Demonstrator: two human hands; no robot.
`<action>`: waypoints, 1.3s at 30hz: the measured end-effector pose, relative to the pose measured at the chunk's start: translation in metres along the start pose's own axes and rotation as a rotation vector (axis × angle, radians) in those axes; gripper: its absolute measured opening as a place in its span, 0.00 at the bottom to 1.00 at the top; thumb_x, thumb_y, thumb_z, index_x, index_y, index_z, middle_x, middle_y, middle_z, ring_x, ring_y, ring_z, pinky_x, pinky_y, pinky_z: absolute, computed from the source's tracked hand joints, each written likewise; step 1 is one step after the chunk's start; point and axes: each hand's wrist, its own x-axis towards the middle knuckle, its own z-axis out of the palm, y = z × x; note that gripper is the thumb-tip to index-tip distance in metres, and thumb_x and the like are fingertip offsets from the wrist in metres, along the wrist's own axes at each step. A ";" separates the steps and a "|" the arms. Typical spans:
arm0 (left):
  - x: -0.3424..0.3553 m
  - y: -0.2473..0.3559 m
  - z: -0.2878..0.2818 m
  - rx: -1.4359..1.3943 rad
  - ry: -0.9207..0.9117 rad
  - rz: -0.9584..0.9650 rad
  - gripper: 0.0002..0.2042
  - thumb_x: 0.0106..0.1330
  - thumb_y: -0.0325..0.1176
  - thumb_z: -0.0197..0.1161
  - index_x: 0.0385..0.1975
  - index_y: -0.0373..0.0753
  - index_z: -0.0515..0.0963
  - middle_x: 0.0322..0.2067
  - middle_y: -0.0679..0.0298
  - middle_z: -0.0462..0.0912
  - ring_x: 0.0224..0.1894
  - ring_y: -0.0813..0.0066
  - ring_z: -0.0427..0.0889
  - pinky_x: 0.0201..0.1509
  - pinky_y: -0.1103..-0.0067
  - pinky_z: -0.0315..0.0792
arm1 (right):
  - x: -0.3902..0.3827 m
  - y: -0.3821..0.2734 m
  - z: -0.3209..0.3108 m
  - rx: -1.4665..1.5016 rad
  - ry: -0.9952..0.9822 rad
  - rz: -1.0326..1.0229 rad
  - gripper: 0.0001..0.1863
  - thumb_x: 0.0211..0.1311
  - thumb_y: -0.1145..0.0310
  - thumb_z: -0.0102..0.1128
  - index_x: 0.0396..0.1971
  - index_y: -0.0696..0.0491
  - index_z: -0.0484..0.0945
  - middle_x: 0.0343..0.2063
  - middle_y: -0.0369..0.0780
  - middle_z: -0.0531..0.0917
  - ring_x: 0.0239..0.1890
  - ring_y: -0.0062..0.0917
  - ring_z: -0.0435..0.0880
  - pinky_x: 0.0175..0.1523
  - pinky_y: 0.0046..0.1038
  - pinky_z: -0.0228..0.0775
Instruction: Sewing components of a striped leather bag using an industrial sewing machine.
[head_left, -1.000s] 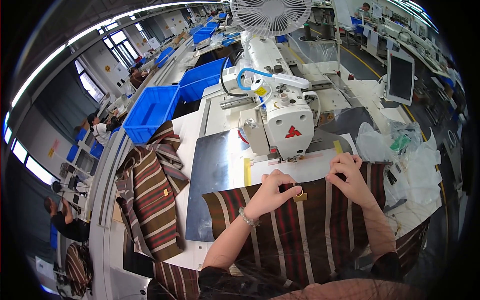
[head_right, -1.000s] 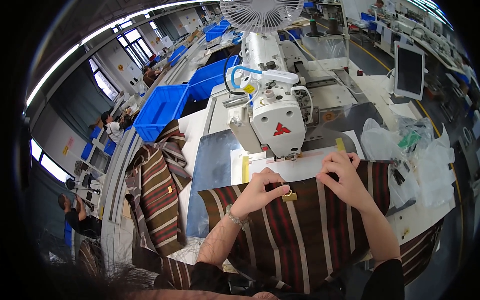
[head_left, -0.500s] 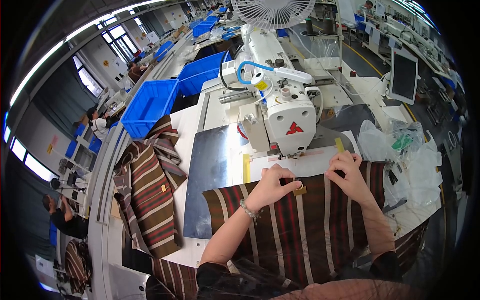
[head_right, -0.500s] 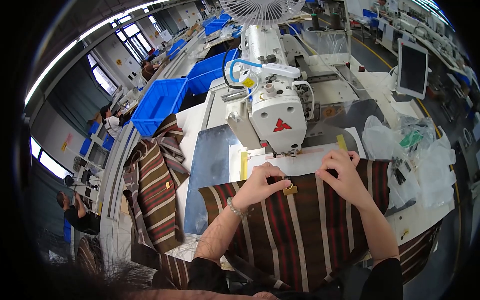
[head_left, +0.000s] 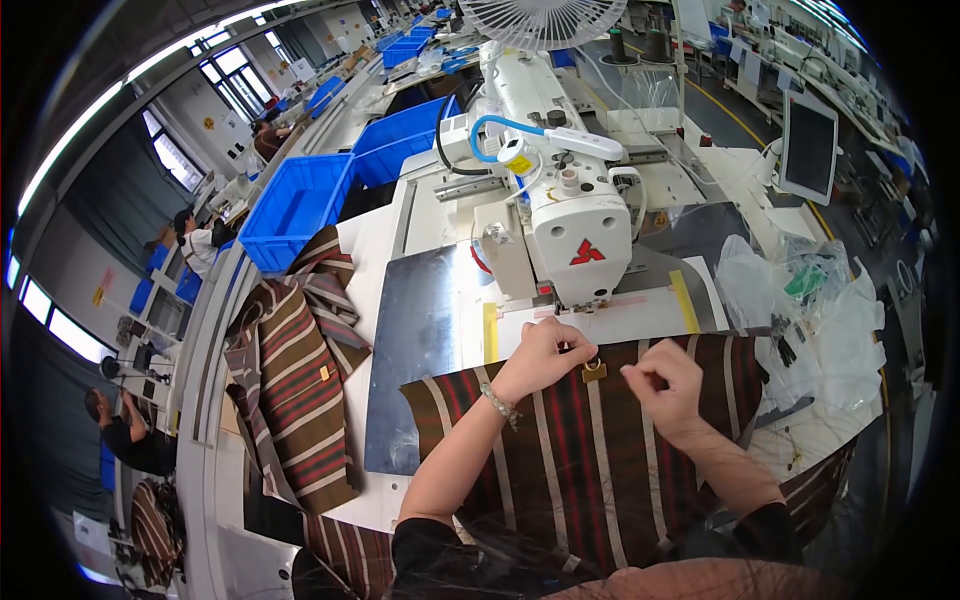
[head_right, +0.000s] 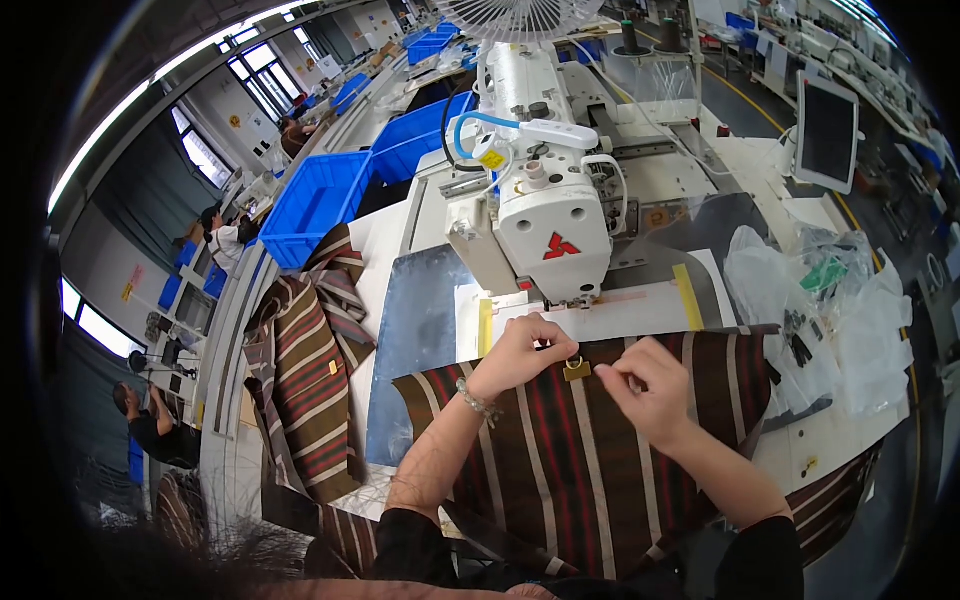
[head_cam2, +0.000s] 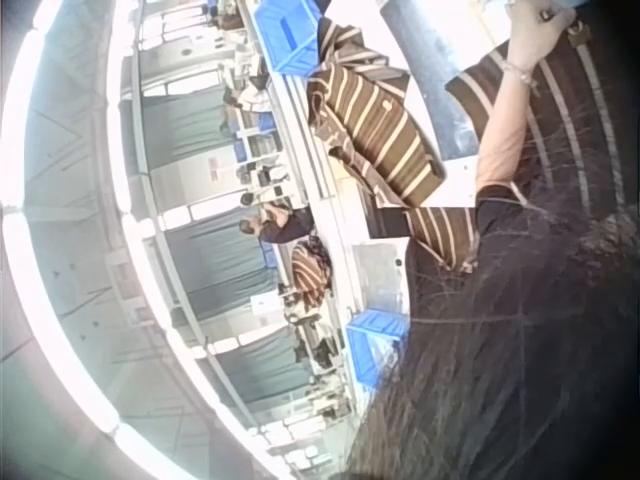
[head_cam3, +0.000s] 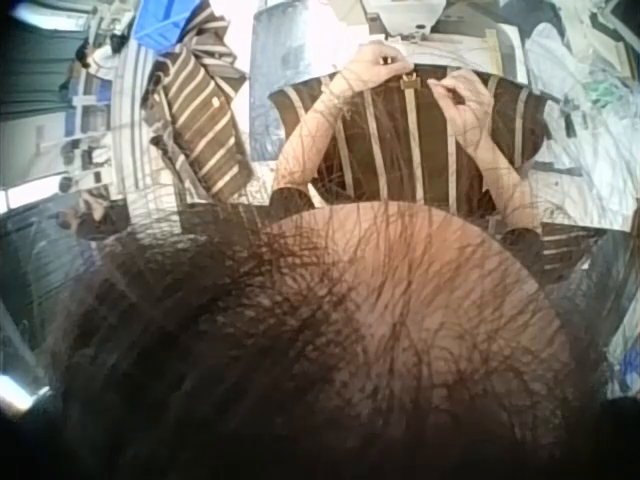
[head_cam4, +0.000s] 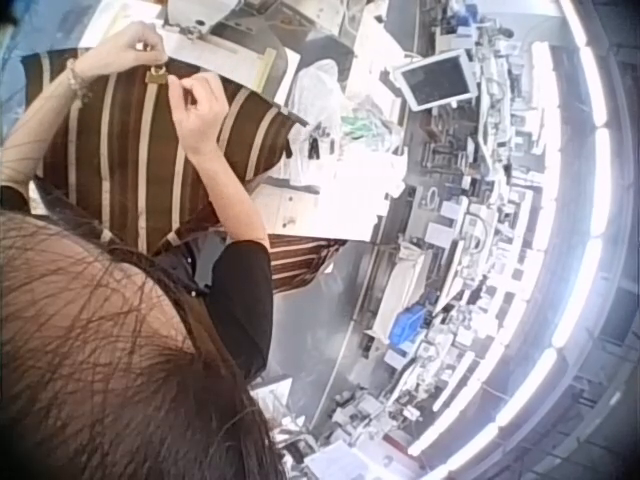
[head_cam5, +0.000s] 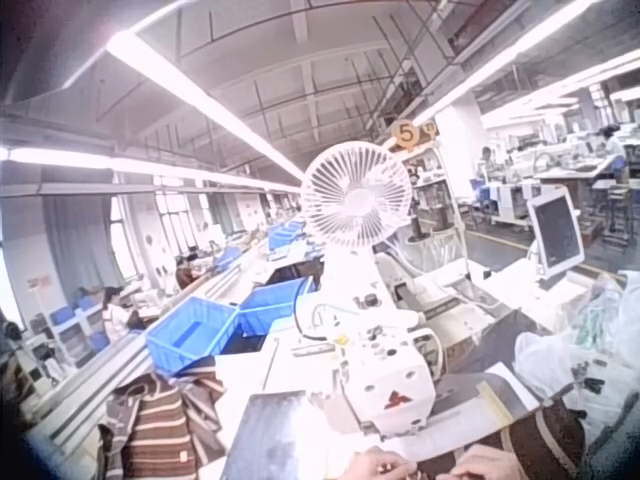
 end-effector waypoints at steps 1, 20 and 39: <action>0.000 -0.001 0.001 -0.061 0.015 -0.004 0.10 0.58 0.39 0.63 0.22 0.39 0.82 0.19 0.65 0.80 0.28 0.72 0.71 0.47 0.73 0.54 | -0.007 0.000 0.008 0.108 -0.086 0.080 0.06 0.55 0.72 0.65 0.23 0.56 0.78 0.18 0.36 0.73 0.16 0.16 0.69 0.21 0.20 0.58; -0.012 -0.004 0.007 0.118 0.042 -0.010 0.08 0.60 0.35 0.62 0.24 0.38 0.81 0.21 0.65 0.79 0.29 0.73 0.70 0.44 0.77 0.58 | 0.008 0.031 0.027 0.670 -0.479 0.922 0.10 0.59 0.70 0.62 0.23 0.61 0.78 0.10 0.31 0.71 0.08 0.10 0.62 0.13 0.17 0.46; 0.013 -0.085 0.013 -0.100 -0.280 -0.305 0.13 0.59 0.34 0.63 0.18 0.33 0.74 0.13 0.74 0.65 0.21 0.88 0.59 0.25 0.83 0.57 | -0.050 0.010 0.034 0.005 -0.770 0.449 0.12 0.56 0.63 0.62 0.21 0.55 0.76 0.16 0.37 0.78 0.18 0.25 0.77 0.26 0.27 0.66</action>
